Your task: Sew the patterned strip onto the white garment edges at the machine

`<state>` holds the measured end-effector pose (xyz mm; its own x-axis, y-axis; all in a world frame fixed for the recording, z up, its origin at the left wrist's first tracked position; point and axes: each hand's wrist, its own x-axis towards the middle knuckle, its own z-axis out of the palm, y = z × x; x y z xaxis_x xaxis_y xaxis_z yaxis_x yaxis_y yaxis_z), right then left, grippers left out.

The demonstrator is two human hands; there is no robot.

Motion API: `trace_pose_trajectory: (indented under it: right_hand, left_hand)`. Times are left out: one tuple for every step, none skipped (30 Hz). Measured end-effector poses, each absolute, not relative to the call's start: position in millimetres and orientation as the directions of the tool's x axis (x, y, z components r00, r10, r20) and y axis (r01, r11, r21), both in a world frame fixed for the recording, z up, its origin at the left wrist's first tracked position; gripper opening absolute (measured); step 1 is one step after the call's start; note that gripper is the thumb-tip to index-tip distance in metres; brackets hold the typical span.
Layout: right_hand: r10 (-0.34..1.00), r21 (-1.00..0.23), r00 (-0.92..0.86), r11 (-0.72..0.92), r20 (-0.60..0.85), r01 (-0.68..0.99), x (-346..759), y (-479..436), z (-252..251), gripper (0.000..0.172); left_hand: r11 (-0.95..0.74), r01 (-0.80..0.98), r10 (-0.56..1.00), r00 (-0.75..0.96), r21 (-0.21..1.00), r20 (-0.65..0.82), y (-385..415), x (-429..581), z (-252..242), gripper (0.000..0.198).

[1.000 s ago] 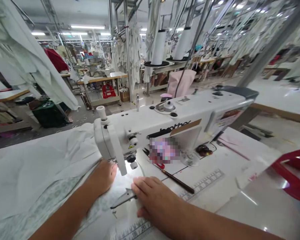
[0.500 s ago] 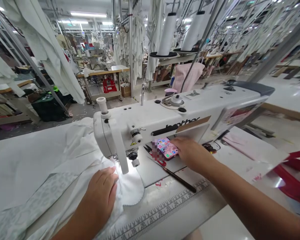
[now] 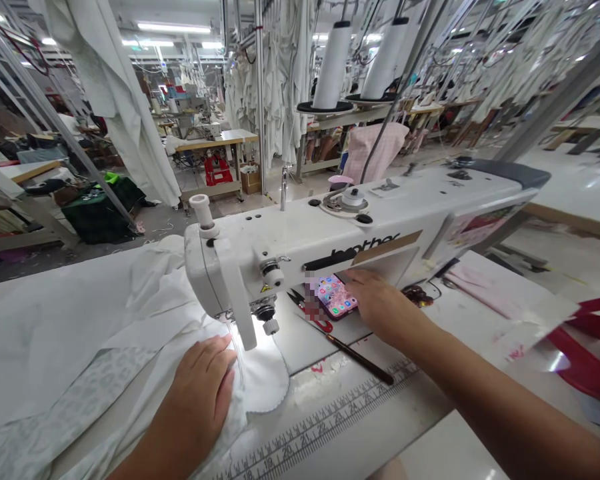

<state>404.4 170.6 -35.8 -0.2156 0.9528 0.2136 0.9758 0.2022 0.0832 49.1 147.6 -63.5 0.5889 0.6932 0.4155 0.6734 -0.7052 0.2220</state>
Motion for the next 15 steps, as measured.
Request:
trace_pose_trajectory:
  right_hand:
    - [0.953, 0.093, -0.215, 0.199, 0.215, 0.976, 404.8, 171.3, -35.8, 0.037]
    - [0.953, 0.102, -0.213, 0.195, 0.215, 0.975, 405.3, 172.2, -35.6, 0.037]
    - [0.954, 0.109, -0.212, 0.192, 0.214, 0.975, 405.8, 173.2, -35.1, 0.038]
    - [0.954, 0.115, -0.211, 0.189, 0.213, 0.975, 406.4, 174.2, -34.5, 0.038]
    - [0.954, 0.12, -0.211, 0.189, 0.212, 0.975, 406.9, 175.0, -33.9, 0.039]
    - [0.954, 0.124, -0.213, 0.19, 0.21, 0.974, 407.2, 175.6, -33.3, 0.04]
    - [0.954, 0.126, -0.215, 0.192, 0.208, 0.973, 407.4, 176.0, -33.0, 0.04]
    - [0.954, 0.128, -0.219, 0.196, 0.205, 0.972, 407.5, 176.3, -32.8, 0.039]
    - [0.954, 0.129, -0.222, 0.199, 0.202, 0.971, 407.4, 176.5, -32.9, 0.039]
    - [0.954, 0.129, -0.225, 0.202, 0.2, 0.971, 407.2, 176.8, -33.3, 0.039]
    - [0.953, 0.128, -0.228, 0.205, 0.198, 0.97, 407.0, 177.0, -33.8, 0.039]
    - [0.953, 0.127, -0.23, 0.208, 0.199, 0.97, 406.9, 177.4, -34.3, 0.04]
    - [0.952, 0.126, -0.23, 0.208, 0.201, 0.97, 406.9, 178.0, -34.9, 0.042]
    - [0.952, 0.125, -0.229, 0.206, 0.204, 0.97, 407.0, 178.5, -35.4, 0.044]
    - [0.952, 0.122, -0.226, 0.204, 0.207, 0.971, 407.1, 179.2, -35.7, 0.045]
  left_hand:
    - [-0.706, 0.672, 0.692, 0.591, 0.221, 0.414, 147.6, 49.2, -63.0, 0.024]
    - [-0.706, 0.672, 0.692, 0.591, 0.222, 0.414, 147.7, 49.3, -62.5, 0.024]
    - [-0.705, 0.672, 0.694, 0.589, 0.225, 0.415, 147.7, 49.4, -62.0, 0.024]
    - [-0.703, 0.673, 0.696, 0.586, 0.23, 0.414, 147.7, 49.4, -61.6, 0.024]
    - [-0.7, 0.673, 0.7, 0.583, 0.237, 0.412, 147.8, 49.6, -61.3, 0.024]
    - [-0.696, 0.675, 0.706, 0.58, 0.245, 0.406, 147.8, 49.7, -60.9, 0.024]
    - [-0.693, 0.676, 0.71, 0.578, 0.251, 0.403, 147.8, 49.8, -60.6, 0.025]
    - [-0.691, 0.676, 0.713, 0.577, 0.256, 0.399, 147.8, 49.9, -60.4, 0.025]
    - [-0.689, 0.676, 0.715, 0.577, 0.261, 0.394, 147.8, 49.9, -60.1, 0.025]
    - [-0.688, 0.676, 0.717, 0.578, 0.265, 0.388, 147.8, 49.9, -60.0, 0.025]
    - [-0.688, 0.674, 0.718, 0.581, 0.268, 0.382, 147.7, 49.7, -59.9, 0.024]
    - [-0.688, 0.673, 0.72, 0.583, 0.272, 0.376, 147.7, 49.6, -59.9, 0.024]
    - [-0.687, 0.672, 0.722, 0.585, 0.276, 0.371, 147.8, 49.4, -60.0, 0.023]
    - [-0.685, 0.672, 0.724, 0.586, 0.28, 0.365, 147.8, 49.1, -60.1, 0.022]
    - [-0.685, 0.672, 0.725, 0.587, 0.282, 0.361, 148.0, 49.0, -60.3, 0.022]
